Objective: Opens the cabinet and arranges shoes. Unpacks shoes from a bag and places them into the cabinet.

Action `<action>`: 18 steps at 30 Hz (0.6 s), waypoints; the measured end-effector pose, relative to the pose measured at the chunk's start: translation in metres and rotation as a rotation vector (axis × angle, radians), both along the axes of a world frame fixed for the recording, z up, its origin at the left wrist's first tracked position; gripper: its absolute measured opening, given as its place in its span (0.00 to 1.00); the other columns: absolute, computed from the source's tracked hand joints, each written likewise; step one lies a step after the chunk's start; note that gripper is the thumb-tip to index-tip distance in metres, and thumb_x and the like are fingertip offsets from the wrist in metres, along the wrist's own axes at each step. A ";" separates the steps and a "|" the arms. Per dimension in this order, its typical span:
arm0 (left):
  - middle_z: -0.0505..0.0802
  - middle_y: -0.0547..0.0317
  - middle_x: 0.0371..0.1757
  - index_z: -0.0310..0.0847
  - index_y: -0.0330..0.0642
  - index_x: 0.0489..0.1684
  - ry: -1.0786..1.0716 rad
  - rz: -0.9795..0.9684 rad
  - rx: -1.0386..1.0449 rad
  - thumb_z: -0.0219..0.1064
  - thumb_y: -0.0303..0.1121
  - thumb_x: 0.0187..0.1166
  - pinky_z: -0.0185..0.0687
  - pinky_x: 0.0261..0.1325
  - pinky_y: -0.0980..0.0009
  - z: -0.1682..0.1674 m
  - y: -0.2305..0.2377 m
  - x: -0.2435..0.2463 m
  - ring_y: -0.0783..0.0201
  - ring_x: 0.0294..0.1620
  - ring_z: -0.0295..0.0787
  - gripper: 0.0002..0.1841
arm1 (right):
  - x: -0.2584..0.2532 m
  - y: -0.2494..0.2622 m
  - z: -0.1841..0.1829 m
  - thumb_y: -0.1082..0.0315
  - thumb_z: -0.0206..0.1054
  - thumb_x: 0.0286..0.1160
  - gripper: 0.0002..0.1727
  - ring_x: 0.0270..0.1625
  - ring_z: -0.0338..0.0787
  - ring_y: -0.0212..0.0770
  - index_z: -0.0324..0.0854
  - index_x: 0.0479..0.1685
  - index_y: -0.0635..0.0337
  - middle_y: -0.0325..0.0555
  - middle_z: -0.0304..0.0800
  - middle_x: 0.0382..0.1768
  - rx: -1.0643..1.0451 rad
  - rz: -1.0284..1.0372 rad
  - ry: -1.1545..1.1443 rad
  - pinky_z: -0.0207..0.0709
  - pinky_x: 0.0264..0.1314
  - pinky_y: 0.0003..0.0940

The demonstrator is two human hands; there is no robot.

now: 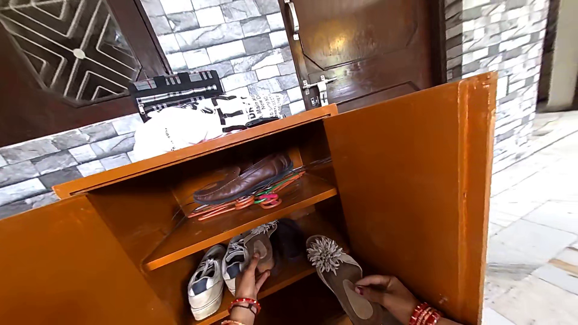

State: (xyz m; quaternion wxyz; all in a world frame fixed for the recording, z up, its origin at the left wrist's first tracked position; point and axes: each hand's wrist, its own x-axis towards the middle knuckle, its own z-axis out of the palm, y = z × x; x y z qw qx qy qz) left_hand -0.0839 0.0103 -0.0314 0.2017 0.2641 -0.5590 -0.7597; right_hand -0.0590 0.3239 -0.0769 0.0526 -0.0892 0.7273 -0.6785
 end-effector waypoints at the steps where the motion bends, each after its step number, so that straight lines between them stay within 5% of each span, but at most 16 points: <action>1: 0.76 0.30 0.77 0.64 0.28 0.81 -0.001 0.015 0.008 0.64 0.39 0.88 0.82 0.64 0.55 0.000 -0.002 -0.004 0.43 0.67 0.82 0.29 | 0.000 0.000 0.000 0.78 0.74 0.71 0.06 0.46 0.91 0.25 0.92 0.43 0.66 0.41 0.95 0.40 -0.007 0.002 0.003 0.84 0.55 0.24; 18: 0.78 0.30 0.74 0.67 0.28 0.78 -0.054 0.008 -0.013 0.62 0.44 0.90 0.83 0.61 0.54 -0.008 -0.001 -0.026 0.44 0.64 0.83 0.29 | 0.003 -0.004 -0.001 0.82 0.73 0.70 0.06 0.45 0.92 0.24 0.93 0.42 0.67 0.40 0.97 0.40 -0.030 -0.014 -0.015 0.83 0.55 0.21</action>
